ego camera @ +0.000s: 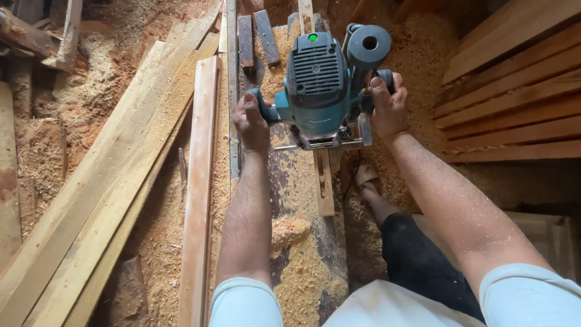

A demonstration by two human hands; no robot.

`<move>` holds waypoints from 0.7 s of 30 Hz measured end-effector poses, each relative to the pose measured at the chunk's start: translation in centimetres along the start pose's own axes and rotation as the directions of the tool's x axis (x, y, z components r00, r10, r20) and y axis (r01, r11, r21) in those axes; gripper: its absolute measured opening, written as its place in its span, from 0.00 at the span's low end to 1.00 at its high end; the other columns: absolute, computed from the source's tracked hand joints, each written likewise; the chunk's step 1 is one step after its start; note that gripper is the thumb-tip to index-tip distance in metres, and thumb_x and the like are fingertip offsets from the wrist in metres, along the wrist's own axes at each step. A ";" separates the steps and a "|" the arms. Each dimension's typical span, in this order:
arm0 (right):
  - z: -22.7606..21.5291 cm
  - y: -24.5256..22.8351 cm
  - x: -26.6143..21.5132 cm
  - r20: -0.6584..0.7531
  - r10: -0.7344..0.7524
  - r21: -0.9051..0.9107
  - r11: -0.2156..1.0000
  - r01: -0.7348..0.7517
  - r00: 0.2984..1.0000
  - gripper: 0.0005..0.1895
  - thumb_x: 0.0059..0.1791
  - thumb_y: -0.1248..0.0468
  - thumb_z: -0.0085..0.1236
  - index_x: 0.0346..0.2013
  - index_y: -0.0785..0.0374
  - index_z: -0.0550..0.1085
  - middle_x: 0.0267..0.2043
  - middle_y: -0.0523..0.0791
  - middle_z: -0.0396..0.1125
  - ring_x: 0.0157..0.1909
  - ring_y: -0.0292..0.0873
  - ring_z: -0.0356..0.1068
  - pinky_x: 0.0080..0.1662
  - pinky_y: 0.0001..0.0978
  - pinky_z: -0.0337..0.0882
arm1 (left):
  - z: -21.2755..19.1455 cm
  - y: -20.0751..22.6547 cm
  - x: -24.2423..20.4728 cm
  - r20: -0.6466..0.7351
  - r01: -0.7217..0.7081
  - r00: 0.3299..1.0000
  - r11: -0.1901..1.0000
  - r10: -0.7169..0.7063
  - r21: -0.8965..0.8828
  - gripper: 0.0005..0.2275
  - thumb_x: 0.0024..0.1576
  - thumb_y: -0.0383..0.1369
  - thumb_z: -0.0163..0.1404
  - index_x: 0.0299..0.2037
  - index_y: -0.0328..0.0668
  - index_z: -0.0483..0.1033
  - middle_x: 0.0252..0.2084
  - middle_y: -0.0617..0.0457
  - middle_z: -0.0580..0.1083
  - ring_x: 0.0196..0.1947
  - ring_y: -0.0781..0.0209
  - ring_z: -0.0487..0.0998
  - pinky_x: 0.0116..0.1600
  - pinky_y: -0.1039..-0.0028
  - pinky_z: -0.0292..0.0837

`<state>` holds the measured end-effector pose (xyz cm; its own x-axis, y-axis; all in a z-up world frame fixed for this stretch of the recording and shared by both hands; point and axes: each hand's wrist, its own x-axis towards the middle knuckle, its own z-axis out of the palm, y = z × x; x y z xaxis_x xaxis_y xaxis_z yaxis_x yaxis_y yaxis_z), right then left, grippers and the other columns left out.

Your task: Routing the edges of wooden planks using a handheld power router in a workshop.

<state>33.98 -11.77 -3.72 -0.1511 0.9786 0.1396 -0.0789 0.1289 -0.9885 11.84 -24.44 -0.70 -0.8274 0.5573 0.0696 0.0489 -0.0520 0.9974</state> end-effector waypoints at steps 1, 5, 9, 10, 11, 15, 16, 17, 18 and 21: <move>-0.2 0.5 -0.2 0.001 0.000 -0.001 1.000 0.000 1.000 0.18 0.45 0.47 0.51 0.29 0.59 0.65 0.22 0.48 0.62 0.20 0.42 0.64 0.18 0.30 0.68 | -0.3 -0.2 -0.3 -0.001 0.000 1.000 1.000 0.000 -0.001 0.23 0.51 0.55 0.36 0.21 0.45 0.71 0.16 0.52 0.68 0.15 0.65 0.71 0.19 0.79 0.71; -1.0 0.8 -2.1 -0.011 0.000 0.031 1.000 0.001 1.000 0.18 0.46 0.48 0.51 0.29 0.60 0.63 0.22 0.49 0.62 0.19 0.43 0.63 0.16 0.30 0.67 | -1.3 -0.6 -2.1 -0.005 -0.006 1.000 1.000 0.006 -0.011 0.22 0.51 0.54 0.36 0.21 0.44 0.71 0.16 0.53 0.67 0.16 0.66 0.69 0.20 0.80 0.69; -1.5 0.7 -3.9 -0.035 -0.006 0.062 0.998 0.008 0.999 0.17 0.45 0.51 0.51 0.27 0.61 0.64 0.20 0.50 0.62 0.16 0.44 0.63 0.15 0.31 0.67 | -2.2 -0.4 -4.1 0.000 0.008 1.000 1.000 -0.008 -0.026 0.22 0.50 0.54 0.37 0.22 0.44 0.70 0.17 0.52 0.68 0.16 0.65 0.70 0.21 0.80 0.70; -1.8 0.8 -4.2 -0.030 -0.008 0.061 0.998 0.009 1.000 0.17 0.45 0.51 0.51 0.27 0.61 0.64 0.20 0.50 0.62 0.16 0.44 0.63 0.15 0.31 0.67 | -2.3 -0.1 -4.5 -0.004 0.008 1.000 1.000 -0.008 -0.029 0.22 0.50 0.54 0.37 0.22 0.44 0.70 0.17 0.52 0.68 0.16 0.65 0.70 0.21 0.80 0.70; -2.0 1.0 -4.5 -0.033 -0.013 0.066 0.998 0.015 0.999 0.16 0.45 0.51 0.52 0.27 0.61 0.64 0.20 0.50 0.62 0.16 0.43 0.63 0.15 0.30 0.66 | -2.5 0.1 -4.9 -0.012 0.010 1.000 1.000 -0.011 -0.019 0.21 0.50 0.54 0.37 0.21 0.45 0.70 0.17 0.53 0.68 0.16 0.66 0.70 0.20 0.80 0.70; -3.0 1.3 -6.4 -0.039 -0.024 0.048 0.998 0.026 0.999 0.16 0.44 0.51 0.52 0.26 0.61 0.65 0.20 0.51 0.63 0.16 0.43 0.63 0.14 0.33 0.66 | -3.5 -0.5 -6.7 -0.025 0.027 0.999 0.999 -0.028 -0.043 0.21 0.50 0.54 0.38 0.21 0.45 0.72 0.16 0.52 0.69 0.15 0.65 0.70 0.19 0.79 0.71; -3.2 1.2 -7.0 -0.040 -0.025 0.044 0.999 0.026 0.999 0.16 0.44 0.51 0.52 0.26 0.61 0.65 0.20 0.51 0.63 0.16 0.43 0.63 0.14 0.33 0.66 | -3.7 -0.1 -7.4 -0.024 0.030 0.999 0.999 -0.031 -0.045 0.21 0.50 0.54 0.38 0.21 0.45 0.72 0.16 0.52 0.69 0.15 0.65 0.70 0.19 0.79 0.71; -3.4 1.1 -7.6 -0.045 -0.015 0.048 0.999 0.017 0.999 0.16 0.44 0.52 0.52 0.26 0.61 0.65 0.20 0.50 0.63 0.16 0.43 0.63 0.14 0.33 0.66 | -3.9 0.3 -8.1 -0.028 0.030 0.999 0.999 -0.031 -0.039 0.21 0.50 0.53 0.38 0.20 0.45 0.72 0.16 0.52 0.69 0.15 0.66 0.70 0.19 0.79 0.71; -3.4 1.0 -8.0 -0.047 -0.009 0.054 0.998 0.011 0.999 0.15 0.44 0.52 0.53 0.25 0.60 0.65 0.19 0.49 0.63 0.15 0.43 0.63 0.13 0.33 0.66 | -4.1 0.9 -8.7 -0.036 0.027 0.999 0.999 -0.028 -0.035 0.20 0.50 0.53 0.39 0.20 0.46 0.71 0.16 0.53 0.69 0.15 0.66 0.70 0.19 0.79 0.71; -4.1 -0.4 -9.9 -0.043 0.000 0.004 1.000 0.000 0.999 0.17 0.44 0.50 0.52 0.25 0.60 0.64 0.20 0.50 0.63 0.17 0.45 0.64 0.15 0.36 0.68 | -4.7 1.2 -10.2 -0.038 0.037 0.998 0.996 -0.041 -0.080 0.19 0.50 0.51 0.39 0.20 0.45 0.71 0.16 0.53 0.69 0.15 0.67 0.70 0.19 0.81 0.70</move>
<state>39.58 -20.82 -4.97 -0.1088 0.9845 0.1372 -0.0828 0.1286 -0.9882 17.69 -34.06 -0.30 -0.8494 0.5271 0.0284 -0.0272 -0.0975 0.9949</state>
